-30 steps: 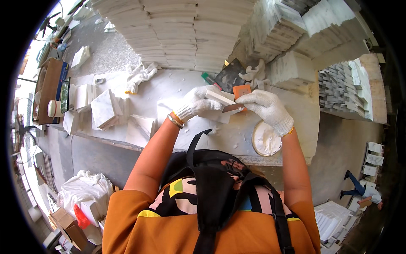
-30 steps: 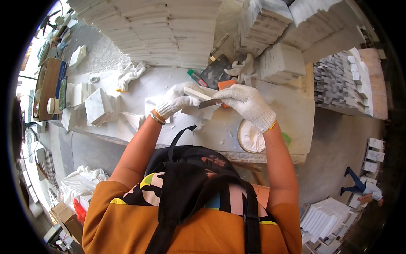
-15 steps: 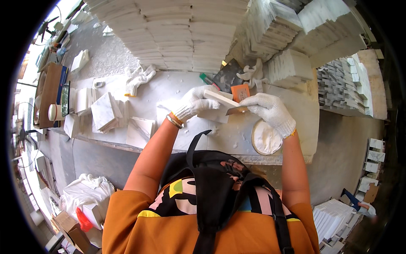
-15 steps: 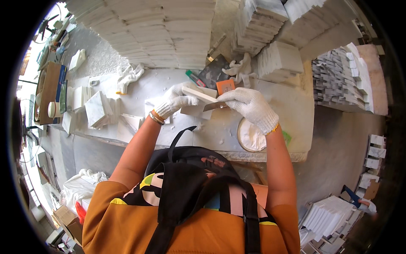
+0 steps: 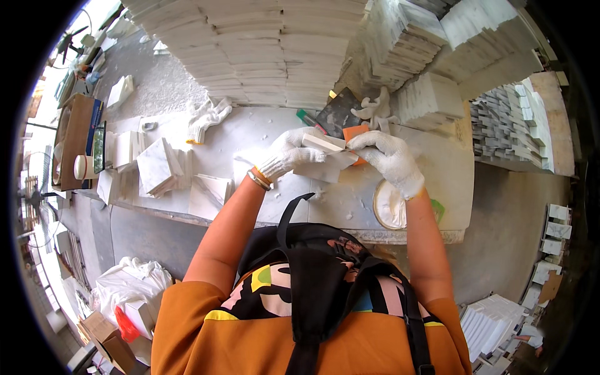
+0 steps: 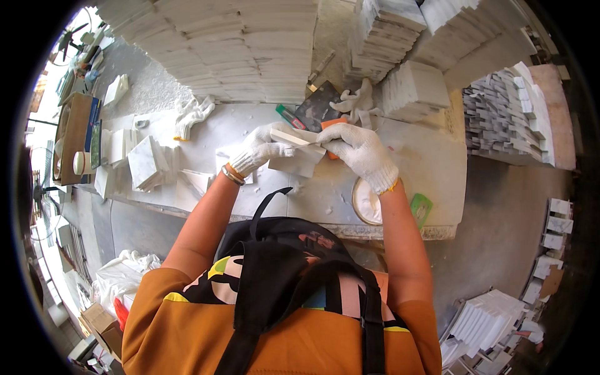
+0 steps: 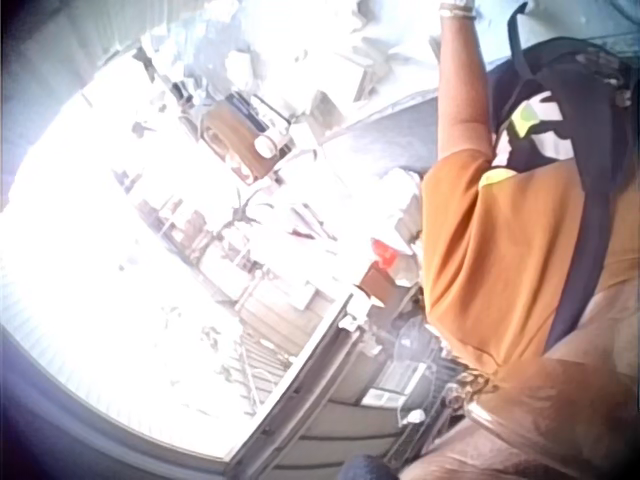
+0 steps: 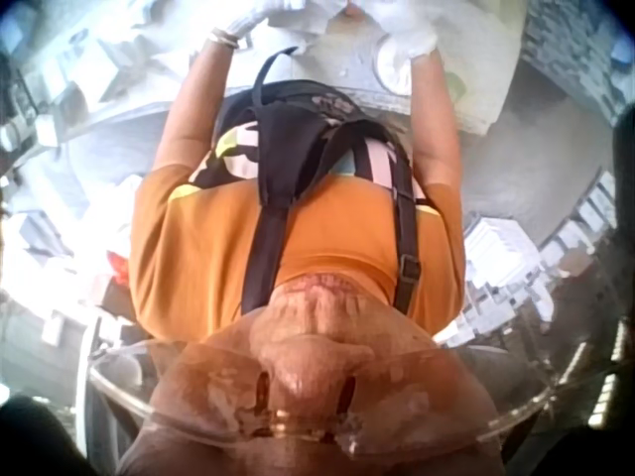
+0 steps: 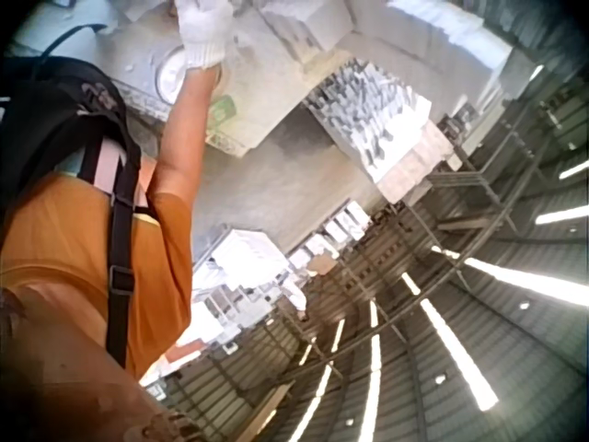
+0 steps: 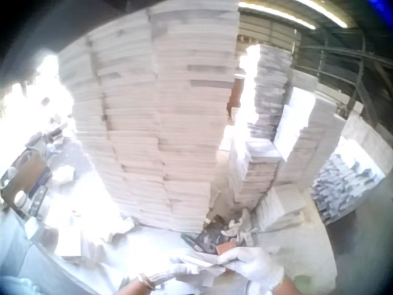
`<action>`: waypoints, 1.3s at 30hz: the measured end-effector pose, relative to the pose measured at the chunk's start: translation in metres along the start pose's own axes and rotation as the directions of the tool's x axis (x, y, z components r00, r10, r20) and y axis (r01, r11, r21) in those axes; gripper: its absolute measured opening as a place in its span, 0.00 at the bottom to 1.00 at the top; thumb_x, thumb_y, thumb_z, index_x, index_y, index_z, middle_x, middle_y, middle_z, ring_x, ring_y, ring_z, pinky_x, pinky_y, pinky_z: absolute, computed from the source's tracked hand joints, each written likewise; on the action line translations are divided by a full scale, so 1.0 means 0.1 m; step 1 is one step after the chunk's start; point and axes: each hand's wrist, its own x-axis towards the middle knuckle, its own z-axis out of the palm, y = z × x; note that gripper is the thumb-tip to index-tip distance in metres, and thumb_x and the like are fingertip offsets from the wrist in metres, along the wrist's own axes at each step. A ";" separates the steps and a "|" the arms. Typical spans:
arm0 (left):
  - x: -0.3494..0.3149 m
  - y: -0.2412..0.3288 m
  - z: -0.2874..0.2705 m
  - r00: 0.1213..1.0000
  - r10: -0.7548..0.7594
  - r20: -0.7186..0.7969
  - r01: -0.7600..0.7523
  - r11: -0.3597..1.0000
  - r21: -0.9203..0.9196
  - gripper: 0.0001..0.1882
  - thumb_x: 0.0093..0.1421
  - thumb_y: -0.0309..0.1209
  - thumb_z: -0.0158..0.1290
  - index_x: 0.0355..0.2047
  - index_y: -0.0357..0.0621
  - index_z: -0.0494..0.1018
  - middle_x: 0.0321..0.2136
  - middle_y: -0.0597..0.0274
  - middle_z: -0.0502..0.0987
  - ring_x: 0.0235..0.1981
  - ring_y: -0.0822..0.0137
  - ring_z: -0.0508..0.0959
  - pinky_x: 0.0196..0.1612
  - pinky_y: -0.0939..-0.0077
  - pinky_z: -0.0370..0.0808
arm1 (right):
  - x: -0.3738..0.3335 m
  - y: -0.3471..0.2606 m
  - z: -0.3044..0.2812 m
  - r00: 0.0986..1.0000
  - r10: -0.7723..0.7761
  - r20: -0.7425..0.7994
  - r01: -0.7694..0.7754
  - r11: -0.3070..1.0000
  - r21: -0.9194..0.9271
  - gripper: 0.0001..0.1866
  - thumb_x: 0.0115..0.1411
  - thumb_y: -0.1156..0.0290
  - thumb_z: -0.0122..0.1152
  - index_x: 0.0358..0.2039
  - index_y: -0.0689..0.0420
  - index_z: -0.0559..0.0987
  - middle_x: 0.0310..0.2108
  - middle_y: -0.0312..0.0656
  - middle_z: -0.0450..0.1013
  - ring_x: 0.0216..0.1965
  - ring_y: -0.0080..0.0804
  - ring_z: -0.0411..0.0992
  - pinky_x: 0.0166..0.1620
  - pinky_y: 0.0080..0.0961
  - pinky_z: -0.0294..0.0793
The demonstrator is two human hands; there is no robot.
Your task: The person applies a white paste to the edges of small white square tiles using a metal spatula, then uses a green sponge to wipe the edges. The person repeats this process for multiple tiles, stacking them on the table.
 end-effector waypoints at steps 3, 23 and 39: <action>0.00 0.00 0.01 0.999 0.031 0.019 -0.031 0.999 -0.030 0.21 0.52 0.38 0.70 0.42 0.40 0.78 0.35 0.68 0.81 0.38 0.75 0.75 0.44 0.77 0.73 | -0.05 0.03 0.04 0.999 0.047 -0.011 -0.046 0.997 0.069 0.11 0.57 0.87 0.62 0.39 0.61 0.82 0.41 0.39 0.80 0.45 0.27 0.77 0.52 0.24 0.75; -0.03 0.09 0.02 0.999 -0.041 -0.012 0.041 0.999 0.002 0.23 0.51 0.39 0.70 0.42 0.40 0.79 0.35 0.66 0.81 0.38 0.74 0.76 0.45 0.76 0.73 | -0.06 -0.29 0.04 0.952 0.233 -0.200 -0.137 0.906 0.401 0.07 0.63 0.78 0.62 0.42 0.62 0.80 0.38 0.36 0.78 0.39 0.21 0.75 0.45 0.21 0.76; -0.03 0.04 -0.01 0.998 -0.061 0.013 0.060 0.998 0.028 0.24 0.51 0.40 0.70 0.44 0.41 0.79 0.37 0.66 0.82 0.40 0.74 0.76 0.47 0.75 0.73 | -0.26 -0.04 -0.23 0.903 0.419 -0.089 -0.361 0.857 0.368 0.10 0.64 0.73 0.61 0.45 0.60 0.79 0.31 0.32 0.76 0.30 0.16 0.71 0.34 0.15 0.70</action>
